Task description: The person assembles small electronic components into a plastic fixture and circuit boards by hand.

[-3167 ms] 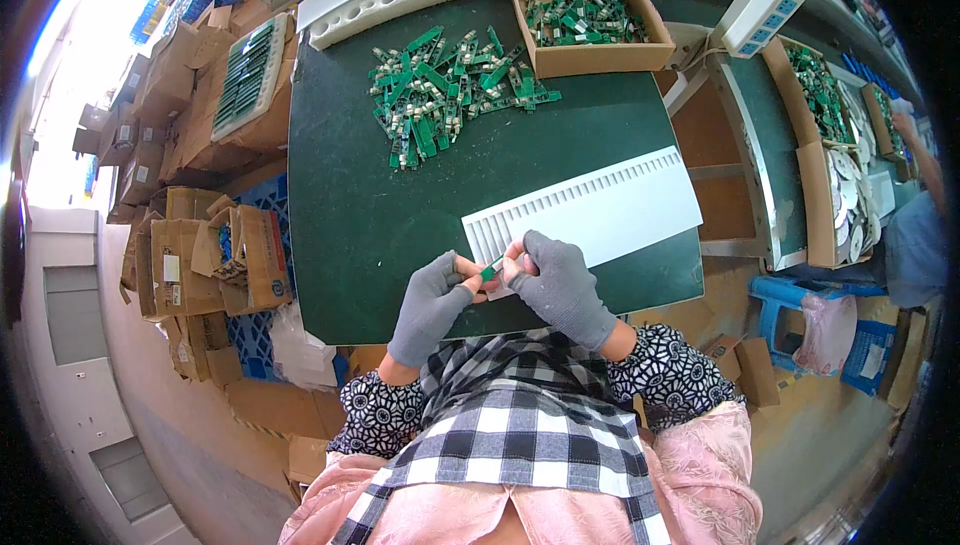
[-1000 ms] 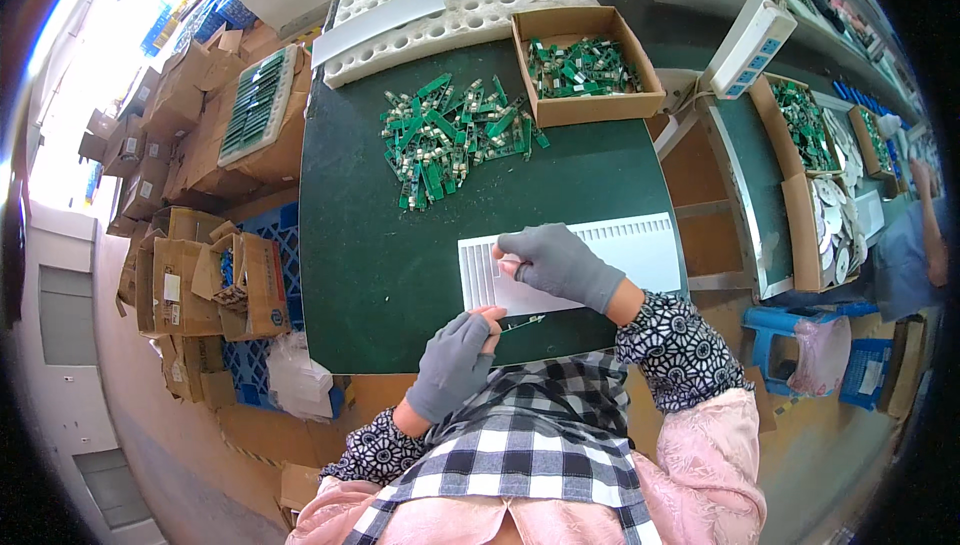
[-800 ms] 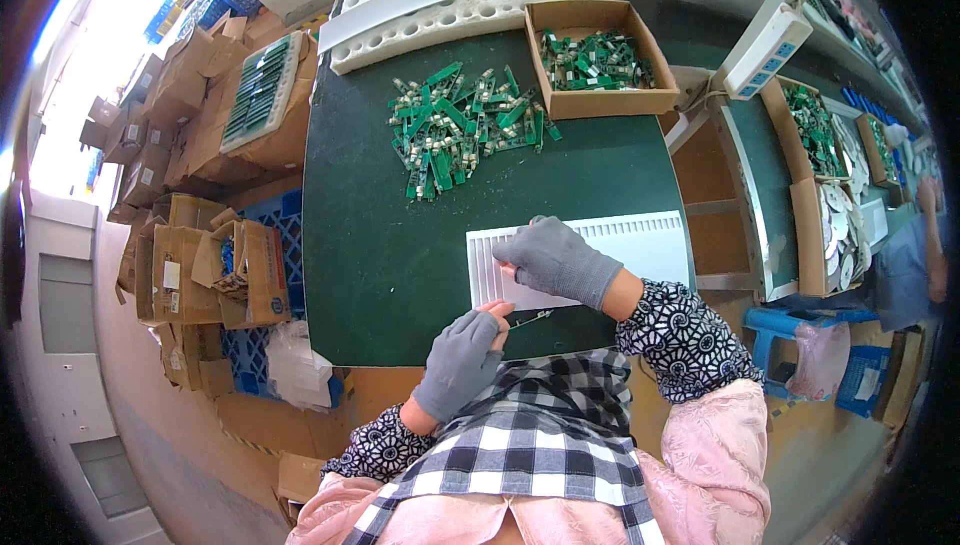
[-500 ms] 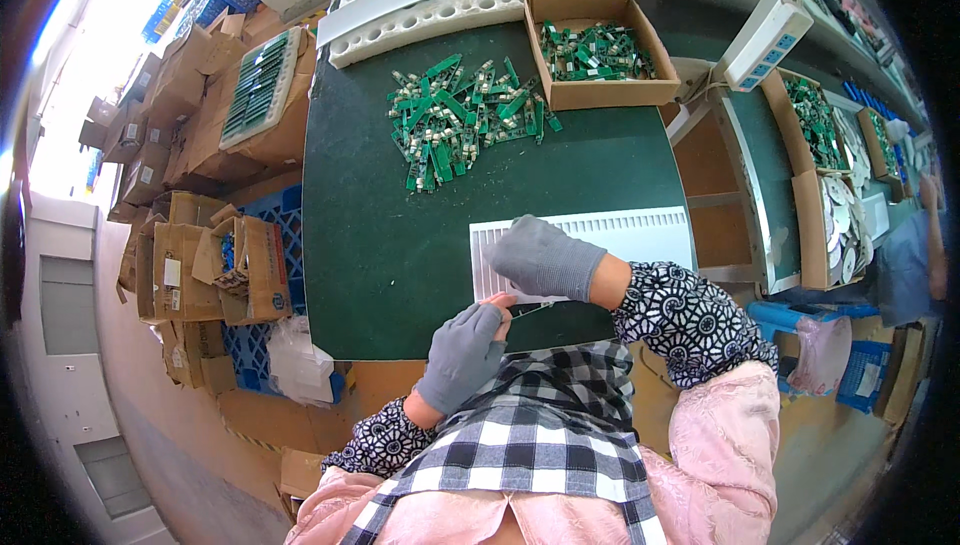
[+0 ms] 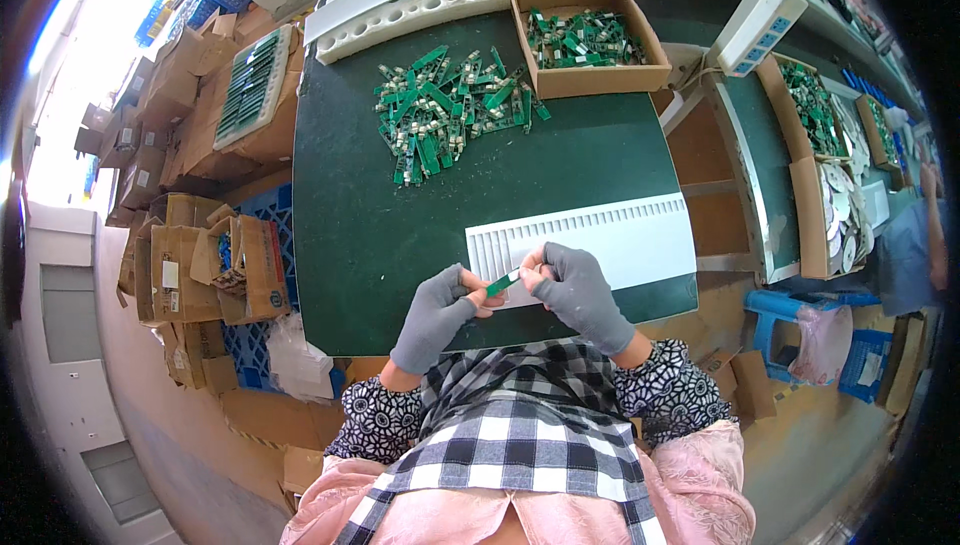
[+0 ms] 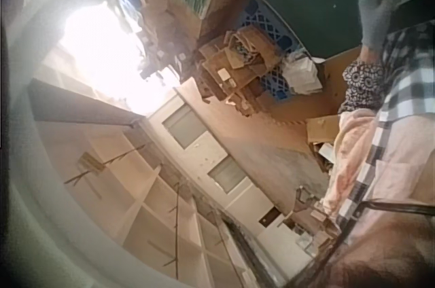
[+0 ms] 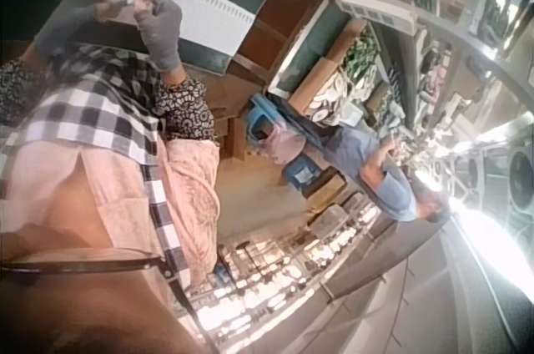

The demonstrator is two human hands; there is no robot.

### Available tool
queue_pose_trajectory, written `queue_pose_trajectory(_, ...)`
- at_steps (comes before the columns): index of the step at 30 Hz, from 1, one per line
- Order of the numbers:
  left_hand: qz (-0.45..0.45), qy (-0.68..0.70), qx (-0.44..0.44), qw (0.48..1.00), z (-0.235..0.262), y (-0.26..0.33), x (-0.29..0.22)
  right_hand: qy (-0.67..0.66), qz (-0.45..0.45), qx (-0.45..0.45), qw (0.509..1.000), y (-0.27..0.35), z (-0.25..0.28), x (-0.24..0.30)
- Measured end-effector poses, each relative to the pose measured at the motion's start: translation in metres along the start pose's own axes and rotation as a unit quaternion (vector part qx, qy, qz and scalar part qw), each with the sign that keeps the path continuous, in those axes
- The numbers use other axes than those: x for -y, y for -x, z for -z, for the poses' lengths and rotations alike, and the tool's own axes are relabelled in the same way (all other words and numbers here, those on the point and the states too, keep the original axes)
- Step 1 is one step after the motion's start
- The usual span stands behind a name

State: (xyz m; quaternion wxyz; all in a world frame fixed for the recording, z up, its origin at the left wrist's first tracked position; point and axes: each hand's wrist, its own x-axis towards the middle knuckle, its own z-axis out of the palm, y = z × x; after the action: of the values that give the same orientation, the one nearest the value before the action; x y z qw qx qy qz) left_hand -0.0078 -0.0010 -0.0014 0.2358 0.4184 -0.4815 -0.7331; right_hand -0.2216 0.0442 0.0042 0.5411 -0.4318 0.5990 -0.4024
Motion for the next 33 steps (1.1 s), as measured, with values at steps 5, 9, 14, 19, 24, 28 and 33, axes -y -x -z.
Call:
queue_pose_trajectory(5,0.015,-0.012,-0.002,1.000,-0.001,0.000,0.001,0.118,0.054,-0.028,0.991,-0.001,-0.008,-0.003)
queue_pose_trajectory(9,0.016,-0.004,-0.013,1.000,-0.003,0.000,0.001,0.142,0.059,-0.035,0.987,0.002,-0.011,0.001)
queue_pose_trajectory(14,0.018,-0.010,-0.011,1.000,-0.002,0.001,0.001,0.147,0.054,-0.035,0.987,0.003,-0.014,0.000)
queue_pose_trajectory(19,0.016,0.000,-0.011,1.000,-0.003,0.003,0.004,0.160,0.061,-0.028,0.985,0.003,-0.014,0.002)
queue_pose_trajectory(24,0.020,0.010,-0.014,1.000,-0.004,0.002,0.004,0.166,0.062,-0.029,0.984,0.003,-0.015,-0.001)
queue_pose_trajectory(28,0.023,-0.007,-0.017,1.000,-0.003,0.000,0.000,0.162,0.069,-0.038,0.984,0.000,-0.017,-0.005)
queue_pose_trajectory(33,0.003,-0.014,-0.019,1.000,-0.001,-0.002,0.002,0.167,0.090,-0.076,0.979,-0.004,-0.016,0.003)
